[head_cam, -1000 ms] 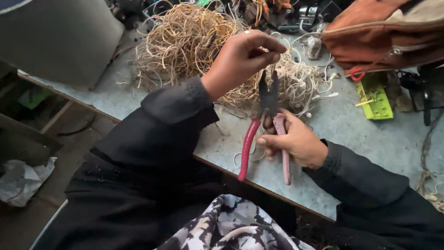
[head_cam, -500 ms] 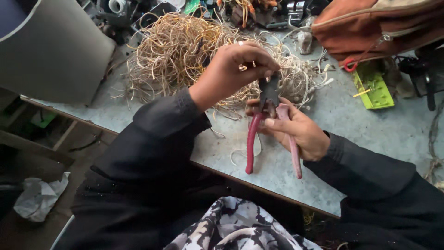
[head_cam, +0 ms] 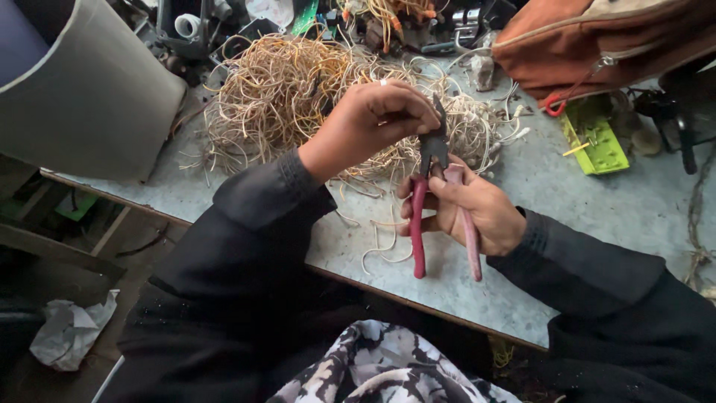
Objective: The person repeatedly picks up thin wire strands from a pile on a workbench and cuts them with red-handled pliers. The cut pieces are dropped back onto the table. The task continues throughout the clip.
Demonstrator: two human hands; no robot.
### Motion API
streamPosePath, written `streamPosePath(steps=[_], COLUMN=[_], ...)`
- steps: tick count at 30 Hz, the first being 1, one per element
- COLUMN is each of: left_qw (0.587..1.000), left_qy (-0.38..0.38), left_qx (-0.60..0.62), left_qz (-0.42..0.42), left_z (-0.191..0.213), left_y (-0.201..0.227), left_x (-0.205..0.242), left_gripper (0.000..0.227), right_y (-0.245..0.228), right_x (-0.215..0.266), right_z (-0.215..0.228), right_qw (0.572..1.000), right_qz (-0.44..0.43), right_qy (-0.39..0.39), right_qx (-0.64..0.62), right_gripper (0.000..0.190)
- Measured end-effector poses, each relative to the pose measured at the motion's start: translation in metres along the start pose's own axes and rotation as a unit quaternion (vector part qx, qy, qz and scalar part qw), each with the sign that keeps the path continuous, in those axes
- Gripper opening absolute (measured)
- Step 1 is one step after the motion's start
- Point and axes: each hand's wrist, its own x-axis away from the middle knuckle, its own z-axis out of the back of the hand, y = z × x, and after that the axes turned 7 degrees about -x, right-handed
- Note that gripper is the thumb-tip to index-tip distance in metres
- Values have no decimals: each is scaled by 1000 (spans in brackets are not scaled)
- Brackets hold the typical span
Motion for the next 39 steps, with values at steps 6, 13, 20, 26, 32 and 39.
streamPosePath(steps=[6, 13, 20, 26, 32, 39], left_qw=[999, 996, 994, 991, 966, 504], left_qy=[-6, -5, 6, 68, 212, 375], left_qx=[-43, -72, -71, -89, -139, -778], left_qz=[-22, -51, -79, -75, -60, 3], left_z=[-1, -3, -6, -3, 40, 173], left_y=[2, 6, 10, 11, 29, 69], left_x=[0, 2, 0, 2, 11, 139], left_gripper=[9, 11, 15, 17, 17, 26], right_y=[2, 4, 11, 13, 10, 12], right_x=[-1, 0, 0, -1, -11, -13], right_z=[1, 5, 14, 17, 23, 31], right_qw=[999, 997, 998, 998, 996, 994], right_qz=[-1, -71, -36, -37, -82, -85], right_qy=[17, 14, -47, -36, 6, -8], right_qx=[51, 34, 19, 41, 31, 66], right_gripper=[29, 30, 32, 29, 20, 20])
